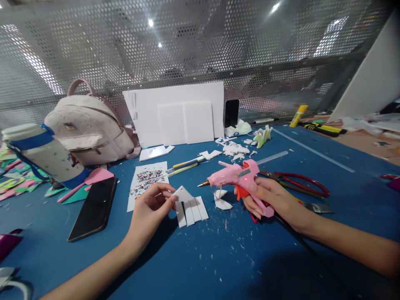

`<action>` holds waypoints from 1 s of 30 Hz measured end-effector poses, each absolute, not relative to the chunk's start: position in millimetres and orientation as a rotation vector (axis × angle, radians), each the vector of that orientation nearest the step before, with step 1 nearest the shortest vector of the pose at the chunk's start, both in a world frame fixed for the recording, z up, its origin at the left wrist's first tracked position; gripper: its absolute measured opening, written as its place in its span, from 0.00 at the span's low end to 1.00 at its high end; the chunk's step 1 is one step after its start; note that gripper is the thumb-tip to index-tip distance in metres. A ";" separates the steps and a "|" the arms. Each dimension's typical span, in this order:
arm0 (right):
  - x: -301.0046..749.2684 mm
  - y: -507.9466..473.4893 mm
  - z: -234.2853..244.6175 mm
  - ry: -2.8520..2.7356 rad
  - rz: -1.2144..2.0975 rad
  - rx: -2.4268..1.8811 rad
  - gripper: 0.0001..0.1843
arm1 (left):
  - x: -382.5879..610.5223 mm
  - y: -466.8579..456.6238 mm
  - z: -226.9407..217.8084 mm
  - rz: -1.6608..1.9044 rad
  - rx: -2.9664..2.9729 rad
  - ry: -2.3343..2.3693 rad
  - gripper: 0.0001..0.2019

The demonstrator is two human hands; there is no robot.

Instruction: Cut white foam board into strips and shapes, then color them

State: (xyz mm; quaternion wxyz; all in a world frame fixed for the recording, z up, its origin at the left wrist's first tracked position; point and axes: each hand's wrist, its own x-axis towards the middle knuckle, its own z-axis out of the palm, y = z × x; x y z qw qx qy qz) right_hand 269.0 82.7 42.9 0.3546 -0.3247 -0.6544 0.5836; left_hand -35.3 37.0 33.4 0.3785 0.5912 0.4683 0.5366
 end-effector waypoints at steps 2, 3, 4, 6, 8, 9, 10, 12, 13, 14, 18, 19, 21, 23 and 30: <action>268.0 82.9 44.3 -1.727 1.471 -0.836 0.30 | -35.3 37.0 33.4 1.370 1.502 1.193 0.07; 268.2 83.5 46.4 -1.742 1.442 -0.836 0.31 | -35.2 36.8 33.7 1.368 1.502 1.191 0.07; 269.2 84.7 49.7 -1.752 1.404 -0.840 0.31 | -35.1 36.6 34.0 1.365 1.503 1.188 0.07; 274.8 89.6 60.2 -1.762 1.299 -0.865 0.31 | -35.0 36.3 34.4 1.365 1.509 1.181 0.07; 286.4 98.4 74.7 -1.773 1.153 -0.916 0.30 | -35.5 36.3 33.7 1.368 1.514 1.173 0.07; 294.7 104.4 82.7 -1.782 1.070 -0.956 0.29 | -36.0 36.5 33.0 1.369 1.517 1.171 0.06; 304.3 111.3 90.7 -1.793 0.980 -1.013 0.28 | -36.5 36.9 32.1 1.368 1.520 1.167 0.06; 326.4 127.2 105.2 -1.815 0.781 -1.156 0.27 | -37.4 37.7 30.3 1.367 1.530 1.160 0.05; 338.3 135.7 111.2 -1.816 0.679 -1.242 0.25 | -37.7 38.1 29.7 1.368 1.536 1.157 0.05; 350.3 144.3 116.2 -1.817 0.591 -1.322 0.23 | -37.7 38.3 29.3 1.370 1.541 1.154 0.05; 393.1 173.2 123.0 -1.770 0.330 -1.584 0.20 | -36.8 37.6 29.8 1.374 1.566 1.147 0.05; 401.4 177.8 120.7 -1.759 0.314 -1.622 0.19 | -36.6 37.3 29.9 1.376 1.573 1.148 0.05; 414.7 182.8 111.1 -1.756 0.357 -1.659 0.19 | -36.8 37.1 29.6 1.379 1.587 1.153 0.05; 423.6 183.3 96.4 -1.754 0.430 -1.665 0.21 | -37.3 37.2 28.8 1.378 1.602 1.164 0.05; 434.7 175.4 51.0 -1.810 0.491 -1.664 0.25 | -37.1 37.3 29.5 1.382 1.639 1.193 0.06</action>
